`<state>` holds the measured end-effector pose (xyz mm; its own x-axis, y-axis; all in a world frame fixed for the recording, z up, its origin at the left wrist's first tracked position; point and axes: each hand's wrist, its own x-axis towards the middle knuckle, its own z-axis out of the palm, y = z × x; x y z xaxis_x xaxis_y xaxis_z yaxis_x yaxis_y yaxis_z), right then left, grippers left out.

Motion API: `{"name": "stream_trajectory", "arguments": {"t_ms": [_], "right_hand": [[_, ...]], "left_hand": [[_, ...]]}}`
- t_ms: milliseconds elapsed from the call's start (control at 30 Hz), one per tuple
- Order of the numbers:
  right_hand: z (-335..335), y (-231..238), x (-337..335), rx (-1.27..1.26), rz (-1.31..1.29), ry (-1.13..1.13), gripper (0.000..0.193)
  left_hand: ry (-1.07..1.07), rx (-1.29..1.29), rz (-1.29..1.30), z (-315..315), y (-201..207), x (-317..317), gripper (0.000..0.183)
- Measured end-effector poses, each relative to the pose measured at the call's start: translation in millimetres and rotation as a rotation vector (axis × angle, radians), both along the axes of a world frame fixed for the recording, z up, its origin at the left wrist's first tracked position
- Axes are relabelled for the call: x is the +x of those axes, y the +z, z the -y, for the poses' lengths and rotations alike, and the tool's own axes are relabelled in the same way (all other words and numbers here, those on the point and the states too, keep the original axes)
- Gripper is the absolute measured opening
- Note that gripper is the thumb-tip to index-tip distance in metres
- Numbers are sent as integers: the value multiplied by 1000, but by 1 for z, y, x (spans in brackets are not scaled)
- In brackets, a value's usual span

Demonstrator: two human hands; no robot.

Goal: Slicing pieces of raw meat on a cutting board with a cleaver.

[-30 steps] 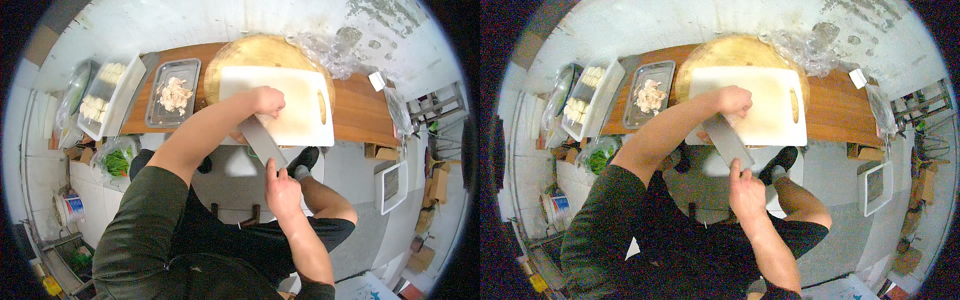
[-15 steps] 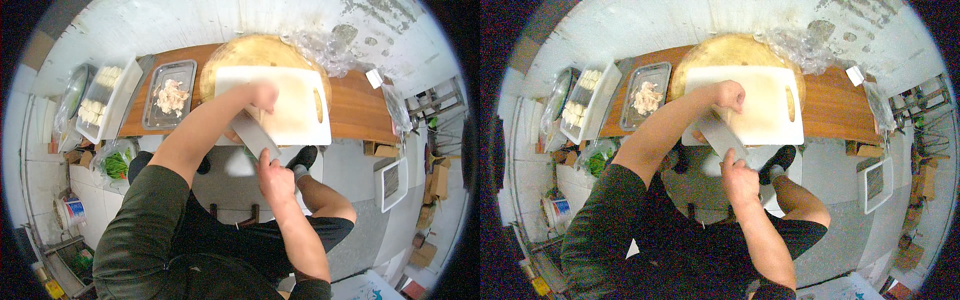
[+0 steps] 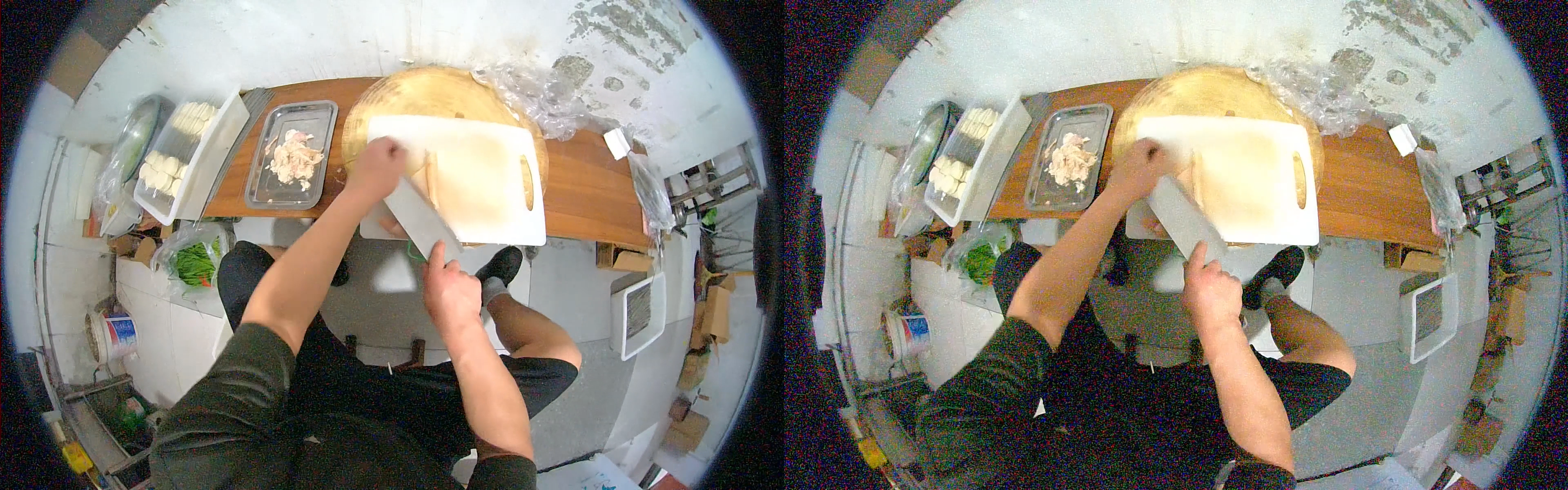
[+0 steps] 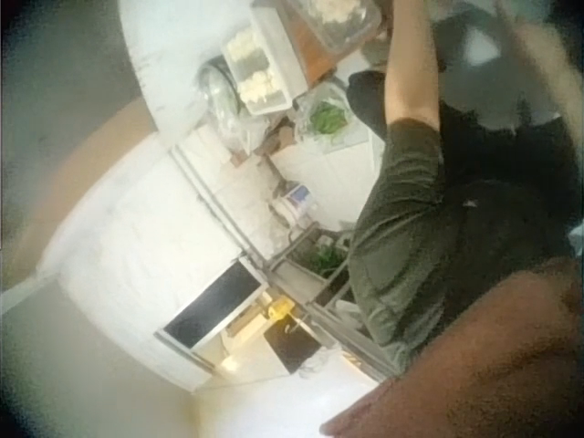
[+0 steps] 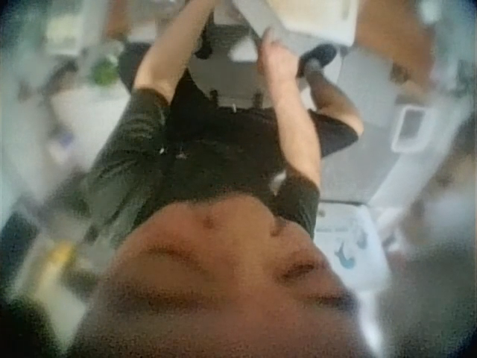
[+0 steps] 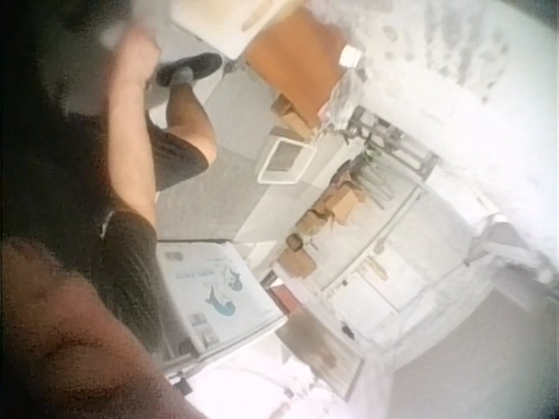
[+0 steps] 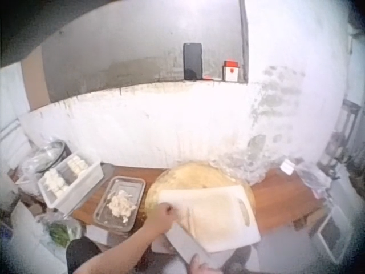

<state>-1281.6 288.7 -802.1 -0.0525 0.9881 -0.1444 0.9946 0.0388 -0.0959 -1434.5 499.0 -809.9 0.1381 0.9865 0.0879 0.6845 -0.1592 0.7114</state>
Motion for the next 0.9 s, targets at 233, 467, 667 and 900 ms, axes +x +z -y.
{"name": "stream_trajectory", "arguments": {"t_ms": [233,467,667,900], "right_hand": [[-4,0,-2,13,-29,14,54],[-4,0,0,34,-26,25,57],[-7,16,14,-55,-64,27,58],[11,21,34,38,-1,113,50]], "left_hand": [[-23,355,-16,115,-30,-39,26],[6,445,-285,133,-30,-14,34],[-41,164,-283,153,-44,5,24],[115,-449,373,201,-41,31,38]]}}
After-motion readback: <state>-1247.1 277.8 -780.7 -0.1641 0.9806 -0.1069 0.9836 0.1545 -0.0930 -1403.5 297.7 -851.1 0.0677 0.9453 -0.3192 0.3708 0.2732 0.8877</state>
